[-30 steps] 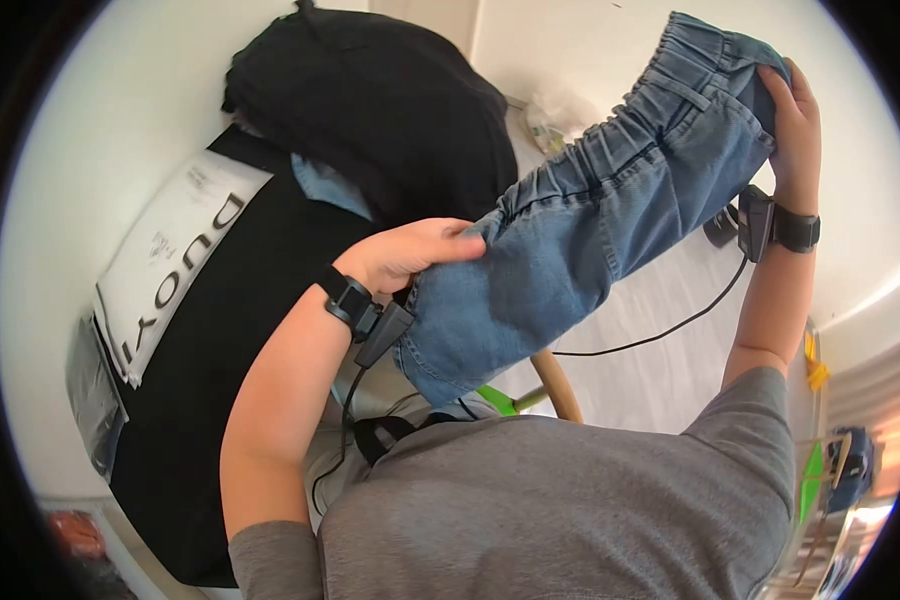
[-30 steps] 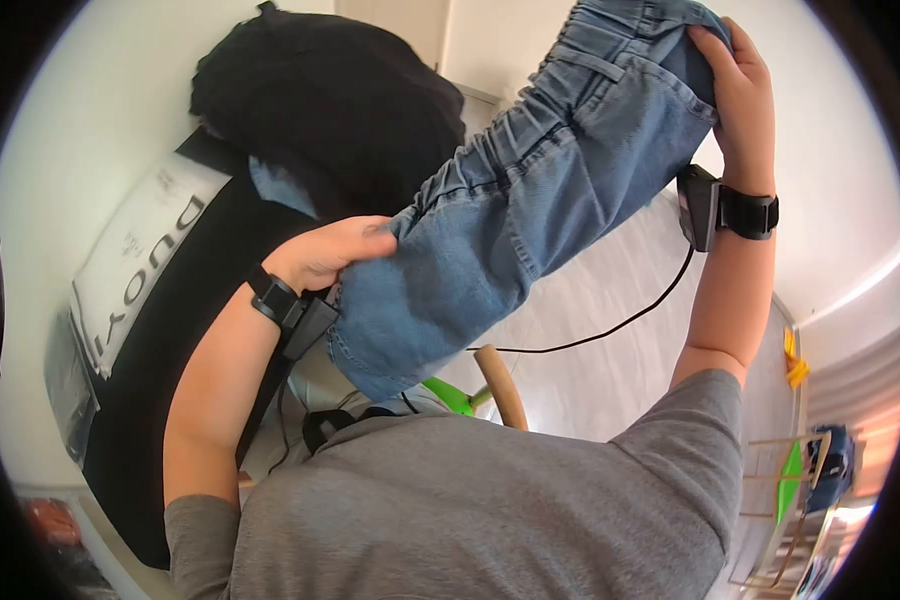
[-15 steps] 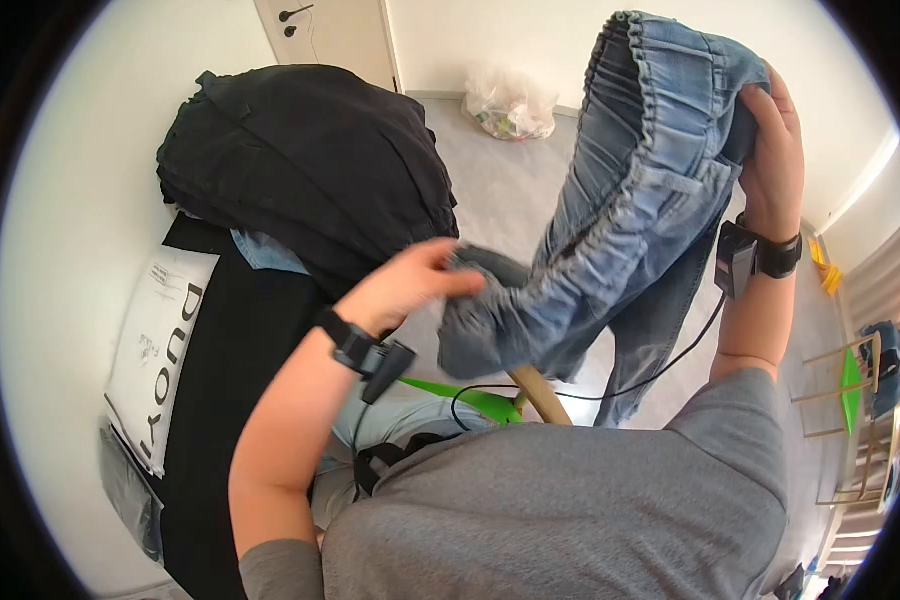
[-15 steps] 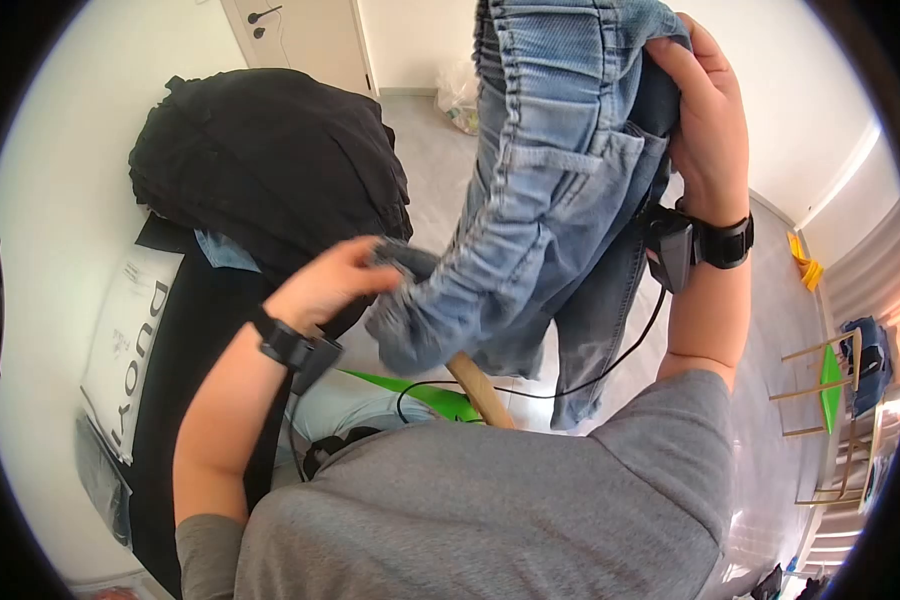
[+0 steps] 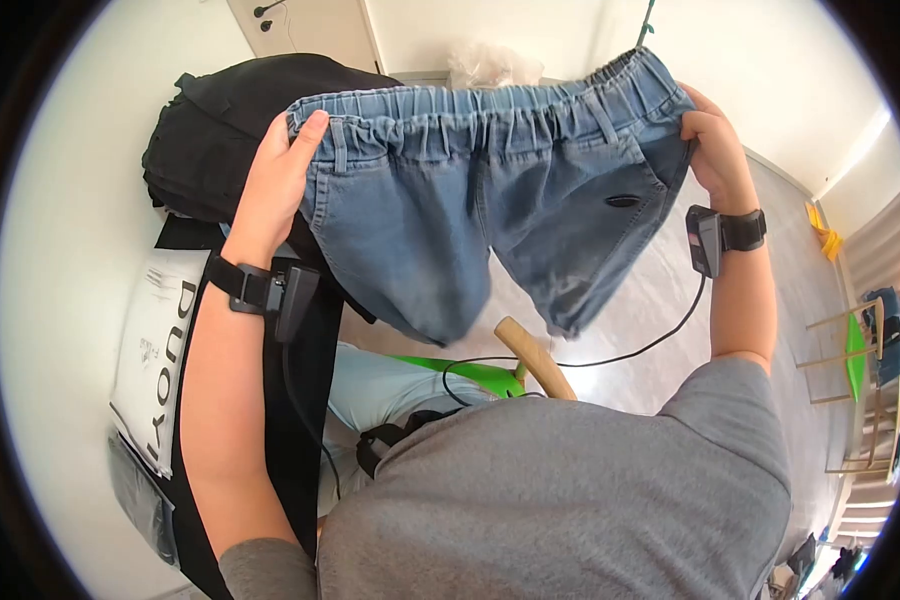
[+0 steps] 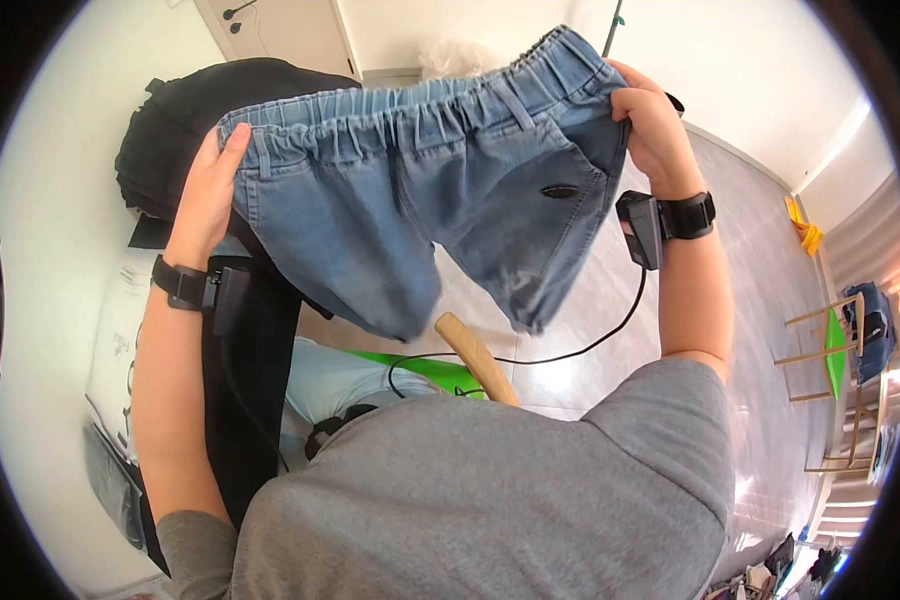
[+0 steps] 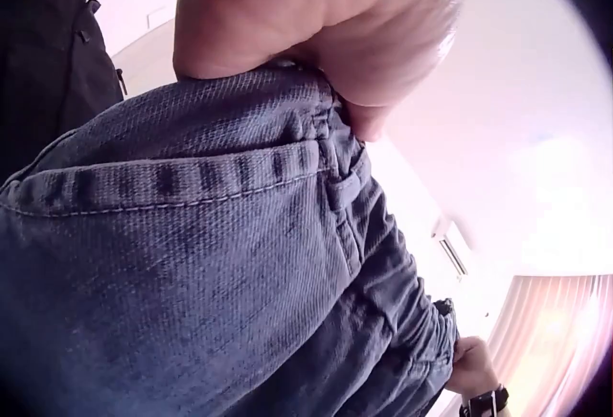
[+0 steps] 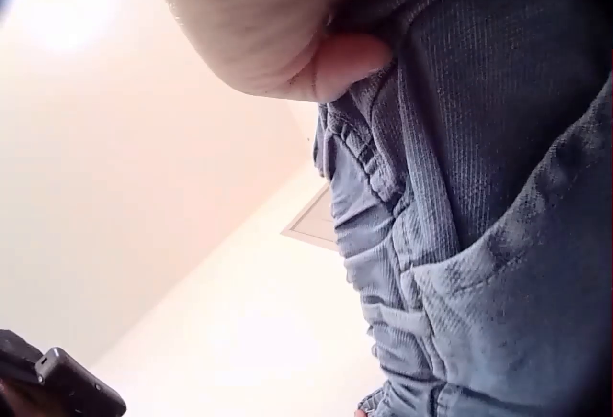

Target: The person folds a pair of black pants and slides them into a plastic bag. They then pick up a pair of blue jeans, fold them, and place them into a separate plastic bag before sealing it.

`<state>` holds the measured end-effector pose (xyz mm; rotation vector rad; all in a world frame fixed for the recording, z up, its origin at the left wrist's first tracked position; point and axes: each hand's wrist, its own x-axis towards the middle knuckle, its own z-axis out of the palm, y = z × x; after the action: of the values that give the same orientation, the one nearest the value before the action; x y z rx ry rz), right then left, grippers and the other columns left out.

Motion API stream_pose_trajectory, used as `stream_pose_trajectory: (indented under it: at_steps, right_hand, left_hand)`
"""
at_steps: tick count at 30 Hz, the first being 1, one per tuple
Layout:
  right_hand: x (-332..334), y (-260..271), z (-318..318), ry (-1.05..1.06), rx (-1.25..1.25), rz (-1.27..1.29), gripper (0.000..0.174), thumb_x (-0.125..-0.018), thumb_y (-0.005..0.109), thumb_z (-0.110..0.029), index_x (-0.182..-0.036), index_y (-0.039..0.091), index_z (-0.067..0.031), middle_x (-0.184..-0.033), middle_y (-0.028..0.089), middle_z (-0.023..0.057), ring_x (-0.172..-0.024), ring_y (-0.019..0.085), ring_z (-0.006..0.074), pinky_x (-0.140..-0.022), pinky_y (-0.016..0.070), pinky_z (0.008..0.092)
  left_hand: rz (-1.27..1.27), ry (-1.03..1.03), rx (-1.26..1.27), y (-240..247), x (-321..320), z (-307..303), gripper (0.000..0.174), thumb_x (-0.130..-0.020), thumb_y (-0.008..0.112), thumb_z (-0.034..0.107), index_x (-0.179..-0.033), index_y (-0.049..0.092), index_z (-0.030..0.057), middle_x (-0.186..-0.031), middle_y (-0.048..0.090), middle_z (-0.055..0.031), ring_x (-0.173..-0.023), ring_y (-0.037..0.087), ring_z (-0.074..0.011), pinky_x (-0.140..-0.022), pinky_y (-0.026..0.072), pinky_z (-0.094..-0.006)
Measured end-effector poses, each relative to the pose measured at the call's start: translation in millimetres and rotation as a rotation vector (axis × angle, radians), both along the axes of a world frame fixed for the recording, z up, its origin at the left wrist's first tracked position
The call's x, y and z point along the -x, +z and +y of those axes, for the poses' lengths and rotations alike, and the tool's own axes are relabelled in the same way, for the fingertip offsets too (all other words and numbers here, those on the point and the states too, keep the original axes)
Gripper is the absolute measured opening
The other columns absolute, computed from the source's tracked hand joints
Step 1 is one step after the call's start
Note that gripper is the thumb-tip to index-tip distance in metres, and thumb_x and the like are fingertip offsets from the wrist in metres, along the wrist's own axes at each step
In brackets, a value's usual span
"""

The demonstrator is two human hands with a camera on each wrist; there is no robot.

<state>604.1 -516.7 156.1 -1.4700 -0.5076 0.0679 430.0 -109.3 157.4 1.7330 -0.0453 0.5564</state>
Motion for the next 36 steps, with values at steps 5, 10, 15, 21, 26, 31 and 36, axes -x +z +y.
stream_pose_trajectory:
  at_steps: [5, 10, 15, 21, 26, 31, 36]
  right_hand:
    - [8.1, -19.5, 9.0, 0.152, -0.127, 0.063, 0.056, -0.072, 0.045, 0.0, -0.127, 0.052, 0.0041, -0.108, 0.062, 0.0078, -0.098, 0.057, 0.0128, -0.088, 0.0407, 0.0201]
    - [7.0, -25.2, 10.1, 0.241, -0.025, -0.102, 0.06, -0.086, 0.064, -0.033, -0.131, 0.049, 0.0039, -0.121, 0.06, 0.0111, -0.112, 0.055, 0.0182, -0.097, 0.0395, 0.0257]
    - [-4.0, -20.8, 12.7, 0.132, 0.228, -0.125, 0.034, -0.09, 0.063, -0.021, -0.117, 0.061, 0.0001, -0.103, 0.066, 0.0008, -0.096, 0.058, 0.0076, -0.087, 0.0434, 0.0215]
    - [23.0, -23.7, 35.0, -0.136, 0.121, -0.385, 0.015, -0.094, 0.054, -0.008, -0.106, 0.063, -0.0028, -0.089, 0.059, -0.004, -0.083, 0.05, 0.0052, -0.079, 0.0409, 0.0202]
    - [9.7, -17.2, 22.2, -0.024, 0.589, -0.874, 0.037, -0.089, 0.048, 0.004, -0.121, 0.059, -0.0123, -0.097, 0.057, 0.0054, -0.087, 0.053, 0.0138, -0.082, 0.0411, 0.0218]
    - [3.1, -5.9, 22.5, 0.004, 0.566, -0.881, 0.033, -0.087, 0.052, 0.001, -0.118, 0.059, -0.0088, -0.097, 0.059, 0.0085, -0.089, 0.056, 0.0204, -0.083, 0.0442, 0.0273]
    - [-1.1, 25.1, 23.2, 0.104, 0.866, -0.695, 0.019, -0.086, 0.06, -0.004, -0.104, 0.056, -0.0039, -0.103, 0.061, 0.009, -0.096, 0.057, 0.0245, -0.088, 0.0449, 0.032]
  left_hand:
    - [0.075, -0.084, -0.078, 1.2, 5.1, 11.6, 0.041, -0.092, 0.063, 0.027, -0.12, 0.053, -0.0014, -0.111, 0.06, -0.0057, -0.103, 0.054, -0.0121, -0.094, 0.0399, -0.0266]
    - [0.148, -0.166, -0.134, 13.5, 13.2, 21.7, 0.054, -0.078, 0.074, 0.016, -0.123, 0.051, -0.0029, -0.113, 0.061, -0.0067, -0.103, 0.055, -0.0133, -0.095, 0.0407, -0.0272]
    - [0.262, -0.151, -0.182, 22.9, 17.4, 30.0, 0.045, -0.076, 0.076, 0.013, -0.114, 0.059, -0.0032, -0.103, 0.065, -0.0053, -0.095, 0.059, -0.0126, -0.09, 0.0449, -0.0266]
    - [0.319, -0.044, -0.317, 27.7, 27.6, 26.2, 0.044, -0.078, 0.071, 0.006, -0.118, 0.056, -0.0023, -0.108, 0.061, -0.0079, -0.1, 0.057, -0.0134, -0.091, 0.0435, -0.0269]
    - [-0.03, -0.126, -0.726, 32.8, 38.3, 24.6, 0.039, -0.075, 0.068, 0.0, -0.113, 0.06, 0.0041, -0.107, 0.053, -0.005, -0.101, 0.052, -0.0132, -0.091, 0.0391, -0.025]
    - [0.172, -0.092, -0.887, 56.8, 38.8, 15.2, 0.033, -0.074, 0.069, -0.001, -0.105, 0.061, 0.0023, -0.097, 0.055, -0.0025, -0.088, 0.053, -0.0115, -0.079, 0.0422, -0.0247]
    - [0.369, -0.028, -0.87, 66.5, 25.5, 26.8, 0.025, -0.071, 0.073, 0.003, -0.086, 0.054, 0.0047, -0.083, 0.05, 0.0029, -0.065, 0.043, -0.0054, -0.057, 0.0355, -0.0221]
